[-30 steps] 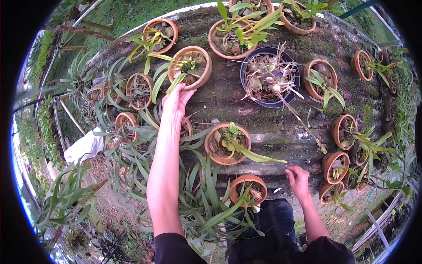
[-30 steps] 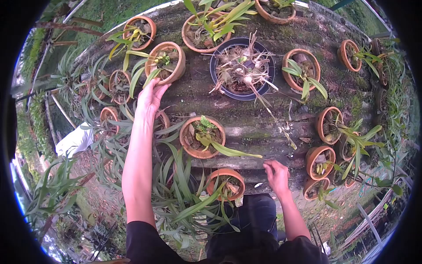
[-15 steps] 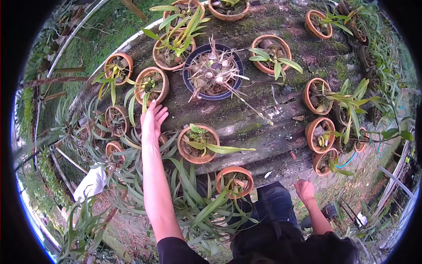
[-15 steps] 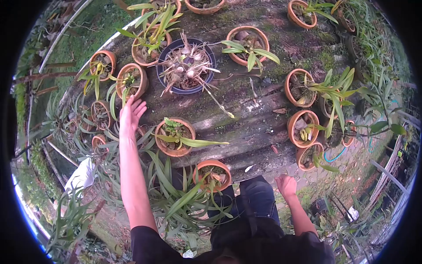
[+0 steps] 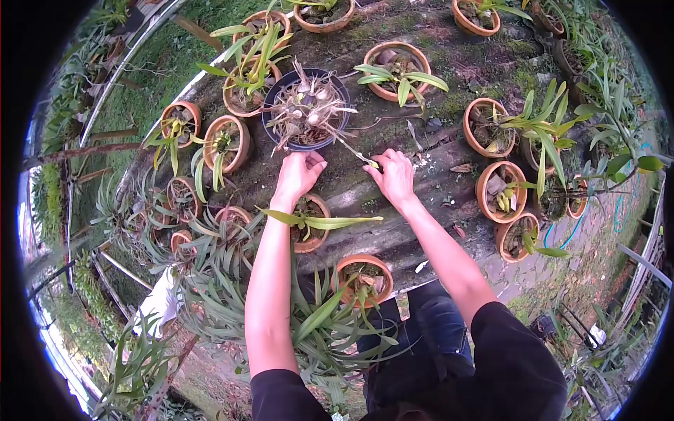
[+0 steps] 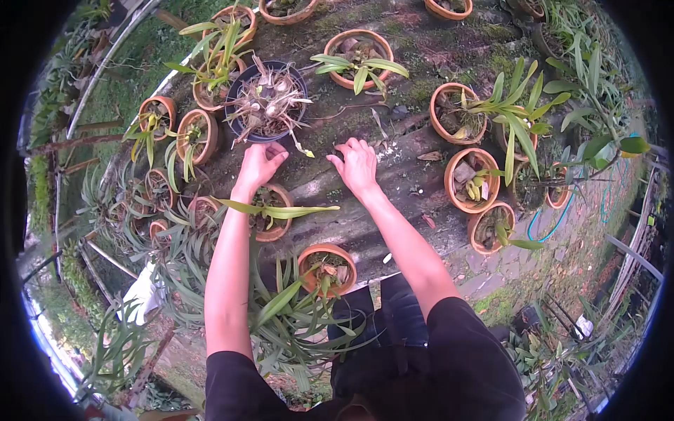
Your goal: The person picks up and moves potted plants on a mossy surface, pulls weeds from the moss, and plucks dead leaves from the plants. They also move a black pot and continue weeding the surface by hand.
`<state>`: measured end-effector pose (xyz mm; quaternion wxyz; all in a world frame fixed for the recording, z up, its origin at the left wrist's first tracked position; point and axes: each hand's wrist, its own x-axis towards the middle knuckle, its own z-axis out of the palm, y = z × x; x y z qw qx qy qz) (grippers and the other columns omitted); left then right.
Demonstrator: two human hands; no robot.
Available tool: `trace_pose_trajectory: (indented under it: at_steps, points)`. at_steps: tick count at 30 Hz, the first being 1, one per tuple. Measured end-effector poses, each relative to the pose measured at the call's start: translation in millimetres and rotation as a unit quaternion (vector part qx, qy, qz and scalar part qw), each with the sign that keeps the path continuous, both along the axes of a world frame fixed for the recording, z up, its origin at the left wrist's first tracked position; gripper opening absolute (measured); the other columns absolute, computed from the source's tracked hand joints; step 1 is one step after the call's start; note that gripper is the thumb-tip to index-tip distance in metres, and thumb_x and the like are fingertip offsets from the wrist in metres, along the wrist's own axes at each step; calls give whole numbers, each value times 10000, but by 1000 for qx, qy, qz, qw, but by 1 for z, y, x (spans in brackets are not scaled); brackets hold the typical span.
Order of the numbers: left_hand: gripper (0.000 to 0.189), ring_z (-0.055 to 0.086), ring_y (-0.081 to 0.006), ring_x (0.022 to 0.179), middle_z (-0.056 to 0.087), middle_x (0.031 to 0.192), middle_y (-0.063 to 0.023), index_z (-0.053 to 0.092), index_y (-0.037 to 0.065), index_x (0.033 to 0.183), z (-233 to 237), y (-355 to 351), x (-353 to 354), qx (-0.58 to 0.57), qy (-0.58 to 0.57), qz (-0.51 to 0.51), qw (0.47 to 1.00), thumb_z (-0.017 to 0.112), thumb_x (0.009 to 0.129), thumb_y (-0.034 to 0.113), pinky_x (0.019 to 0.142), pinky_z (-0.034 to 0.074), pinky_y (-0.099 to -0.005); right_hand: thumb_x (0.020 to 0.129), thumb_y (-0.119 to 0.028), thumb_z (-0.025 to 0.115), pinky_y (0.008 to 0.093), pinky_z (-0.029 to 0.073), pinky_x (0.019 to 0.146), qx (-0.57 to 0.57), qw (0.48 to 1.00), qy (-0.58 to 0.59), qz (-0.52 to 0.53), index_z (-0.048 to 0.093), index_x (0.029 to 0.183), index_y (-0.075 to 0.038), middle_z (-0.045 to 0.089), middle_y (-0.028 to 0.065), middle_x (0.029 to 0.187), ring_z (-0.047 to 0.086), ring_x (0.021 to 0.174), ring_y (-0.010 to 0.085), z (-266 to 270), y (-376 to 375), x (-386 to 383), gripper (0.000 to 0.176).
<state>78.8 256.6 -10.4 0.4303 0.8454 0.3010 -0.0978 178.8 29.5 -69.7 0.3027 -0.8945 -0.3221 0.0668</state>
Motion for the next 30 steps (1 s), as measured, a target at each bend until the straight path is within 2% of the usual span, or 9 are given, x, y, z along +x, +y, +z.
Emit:
trace_pose_trajectory:
  at_steps: [5,9,11,12,13,17,20,25,30]
  points:
    - [197,690,-178,751,735,823,-97,733,9,969,-10,-6,1,0,39,9,999,760,836,152,743,547,-328,810,-164,753,438,480,728,14,1000,-5,-2,682,818,-48,613,91,839,597,822,302,-9,-6,0,137]
    - [218,697,-182,759,738,829,-101,734,19,993,-18,-15,3,-6,45,12,999,767,830,161,741,548,-323,869,-120,689,469,485,727,4,996,93,5,629,855,-16,608,142,823,619,807,372,43,-72,-13,122]
    - [232,687,-165,741,732,816,-96,732,21,987,-32,-16,7,11,30,19,999,782,815,170,728,545,-315,840,-153,720,463,515,765,-183,956,188,130,662,896,-43,648,155,862,659,859,366,72,-135,-19,137]
    - [241,683,-158,734,731,813,-94,729,20,987,-38,-16,10,12,26,19,999,787,810,172,722,542,-310,785,-248,783,435,541,817,-440,841,260,179,700,962,-74,698,161,949,684,942,339,89,-157,-23,261]
    - [249,678,-151,727,729,809,-91,727,19,988,-44,-17,12,13,22,20,999,792,804,175,716,539,-305,805,-319,788,417,550,887,-570,747,270,208,736,998,-76,729,154,1001,694,1020,331,111,-171,-28,314]
    - [268,656,-115,701,709,768,-72,701,29,939,-53,-24,22,-4,9,6,1000,819,762,192,669,508,-291,798,-369,789,447,547,877,-527,780,300,158,715,991,-53,723,174,986,694,1000,350,122,-240,-44,378]
    - [242,662,-183,708,683,744,-87,699,60,909,-64,-22,21,26,20,-10,999,815,768,219,667,506,-345,809,-376,779,468,525,889,-486,811,310,103,692,1029,-56,709,184,1007,679,1007,370,108,-253,-52,397]
    - [226,670,-220,737,677,744,-90,691,65,878,-61,-21,23,64,30,-48,996,804,784,237,686,508,-369,849,-334,741,480,516,889,-365,885,280,76,673,1046,-45,693,192,1022,666,1010,391,97,-230,-59,356]
    - [199,647,-150,736,688,782,-83,659,2,870,-26,-4,13,-70,36,-95,992,801,815,131,712,533,-314,863,-263,725,465,523,868,-225,919,306,106,668,1067,-28,687,169,1001,674,981,369,95,-185,-49,316]
